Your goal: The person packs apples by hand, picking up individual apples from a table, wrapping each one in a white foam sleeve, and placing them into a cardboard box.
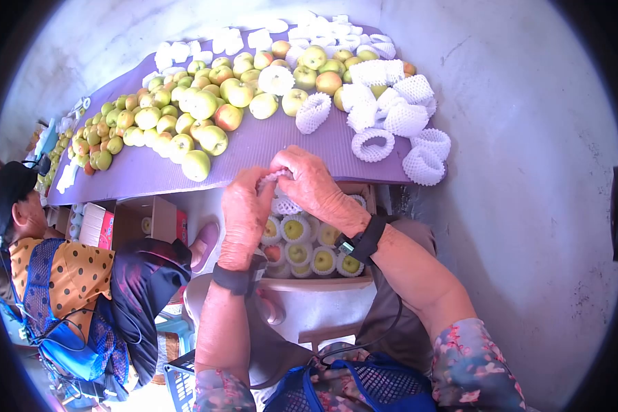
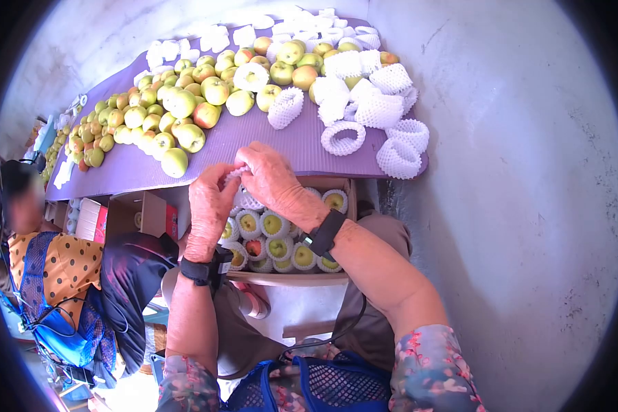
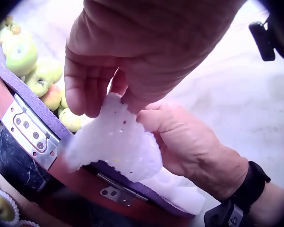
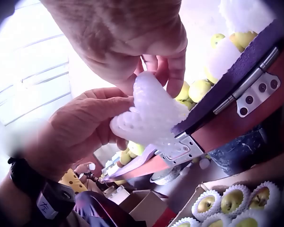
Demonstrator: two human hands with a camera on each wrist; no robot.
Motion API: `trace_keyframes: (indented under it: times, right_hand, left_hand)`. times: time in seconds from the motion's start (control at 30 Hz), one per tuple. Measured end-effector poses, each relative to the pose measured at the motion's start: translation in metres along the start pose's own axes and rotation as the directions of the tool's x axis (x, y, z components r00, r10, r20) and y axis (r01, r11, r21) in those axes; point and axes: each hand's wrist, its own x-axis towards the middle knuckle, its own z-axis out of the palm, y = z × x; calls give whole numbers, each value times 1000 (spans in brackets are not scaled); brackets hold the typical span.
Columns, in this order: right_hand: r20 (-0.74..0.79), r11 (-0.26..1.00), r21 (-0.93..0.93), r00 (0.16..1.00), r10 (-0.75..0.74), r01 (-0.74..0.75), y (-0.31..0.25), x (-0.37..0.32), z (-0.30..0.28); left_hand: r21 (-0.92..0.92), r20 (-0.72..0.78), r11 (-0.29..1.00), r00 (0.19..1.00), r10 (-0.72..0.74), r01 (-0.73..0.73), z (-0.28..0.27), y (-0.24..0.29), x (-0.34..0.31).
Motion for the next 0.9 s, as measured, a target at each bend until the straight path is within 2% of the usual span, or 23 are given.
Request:
trace_keyframes:
  times: [0.1, 0.2, 0.23, 0.3, 0.47, 0.57, 0.77, 0.9]
  right_hand:
    - [22, 999, 35, 1000, 21, -22, -3, 2, 0]
    - [34, 999, 34, 999, 24, -25, -3, 0, 3]
    - [33, 999, 38, 999, 18, -19, -3, 0, 6]
    - [46, 1000, 24, 999, 6, -7, -4, 0, 8]
    - [66, 999, -34, 998, 21, -19, -9, -2, 13]
    - [94, 999, -36, 995, 20, -17, -8, -3, 17]
    - [115, 998, 63, 993, 10, -18, -3, -10, 29]
    - [184, 958, 258, 980, 74, -121, -8, -11, 24]
  left_hand:
    - [13, 91, 984, 980, -176, 175, -10, 5, 2]
    - [141, 68, 986, 992, -103, 93, -6, -5, -1]
    - [155, 114, 974, 977, -181, 163, -8, -4, 0]
    - [194, 118, 959, 965, -232, 207, -10, -3, 0]
    - [193, 141, 944, 944, -297, 268, -16, -1, -1]
    - [239, 176, 942, 943, -281, 236, -15, -9, -2]
    - [237, 169, 971, 984, -61, 20, -21, -21, -10]
    - [284, 251, 954, 952, -173, 98, -27, -20, -5]
